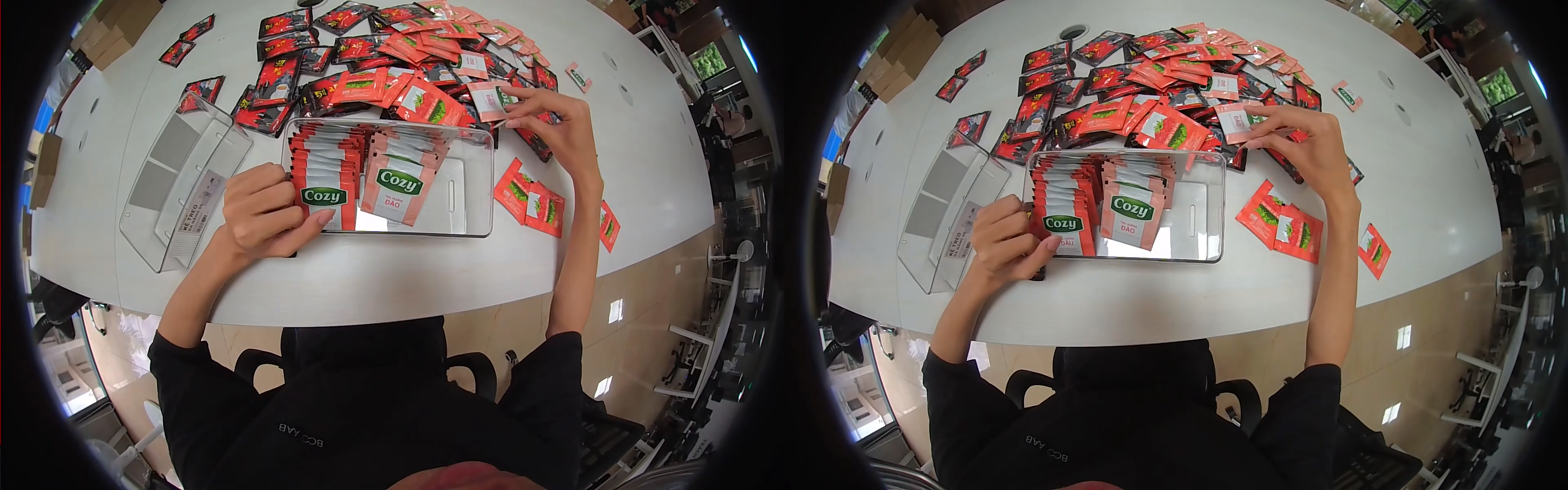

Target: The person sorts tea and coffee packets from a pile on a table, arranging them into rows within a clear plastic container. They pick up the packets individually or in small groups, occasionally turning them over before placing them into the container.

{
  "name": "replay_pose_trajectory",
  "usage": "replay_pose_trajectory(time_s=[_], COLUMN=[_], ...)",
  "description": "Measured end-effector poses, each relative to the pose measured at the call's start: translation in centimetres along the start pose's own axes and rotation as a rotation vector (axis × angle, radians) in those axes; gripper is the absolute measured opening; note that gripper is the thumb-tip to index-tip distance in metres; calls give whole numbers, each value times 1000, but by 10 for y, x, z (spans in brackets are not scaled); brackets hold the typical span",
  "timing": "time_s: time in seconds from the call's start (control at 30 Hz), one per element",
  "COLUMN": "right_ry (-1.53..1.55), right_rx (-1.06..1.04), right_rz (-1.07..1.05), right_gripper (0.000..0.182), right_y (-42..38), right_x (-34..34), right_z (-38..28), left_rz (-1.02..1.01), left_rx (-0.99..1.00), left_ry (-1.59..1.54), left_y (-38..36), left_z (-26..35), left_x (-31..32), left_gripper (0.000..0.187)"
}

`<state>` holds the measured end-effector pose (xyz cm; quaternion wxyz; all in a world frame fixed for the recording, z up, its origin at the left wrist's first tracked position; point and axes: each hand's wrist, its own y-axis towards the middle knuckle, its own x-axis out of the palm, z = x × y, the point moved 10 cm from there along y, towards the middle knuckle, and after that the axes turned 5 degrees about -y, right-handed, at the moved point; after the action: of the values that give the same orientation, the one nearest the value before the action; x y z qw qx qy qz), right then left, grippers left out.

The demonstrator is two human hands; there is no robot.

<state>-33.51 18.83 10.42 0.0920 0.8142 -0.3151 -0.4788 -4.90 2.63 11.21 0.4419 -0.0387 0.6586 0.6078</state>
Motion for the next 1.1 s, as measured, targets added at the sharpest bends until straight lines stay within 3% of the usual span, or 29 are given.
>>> replay_pose_trajectory(time_s=[0.1,0.17,0.2,0.27,0.4,0.5,0.63,0.7,0.9,1.1], right_ry=[106,-132,-133,151,243,18,-254,-265,-219,-42], right_rx=[11,-140,-141,371,467,566,465,406,475,426], right_rz=[-13,196,196,305,313,77,-9,154,-26,83], right_gripper=[6,8,8,18,22,26,34,40,47,38], right_y=[1,2,2,-7,-14,-20,-18,-17,-15,-10], right_x=[0,-21,-20,-23,-7,5,3,-5,17,9], right_z=[4,-8,-9,41,64,79,86,72,65,72], left_rz=[-7,-10,-16,-21,-28,-22,-13,-18,-19,-18], left_rx=[0,3,6,8,0,-8,-14,-14,-11,-19], left_ry=[-5,-8,-2,4,8,15,11,10,7,11], left_y=[-1,-1,0,0,1,1,1,0,2,2], left_z=[0,0,0,1,1,1,1,1,1,1], left_x=[-1,-1,-2,-2,0,0,0,0,0,0], left_gripper=[36,36,36,36,36,39,41,41,40,41])
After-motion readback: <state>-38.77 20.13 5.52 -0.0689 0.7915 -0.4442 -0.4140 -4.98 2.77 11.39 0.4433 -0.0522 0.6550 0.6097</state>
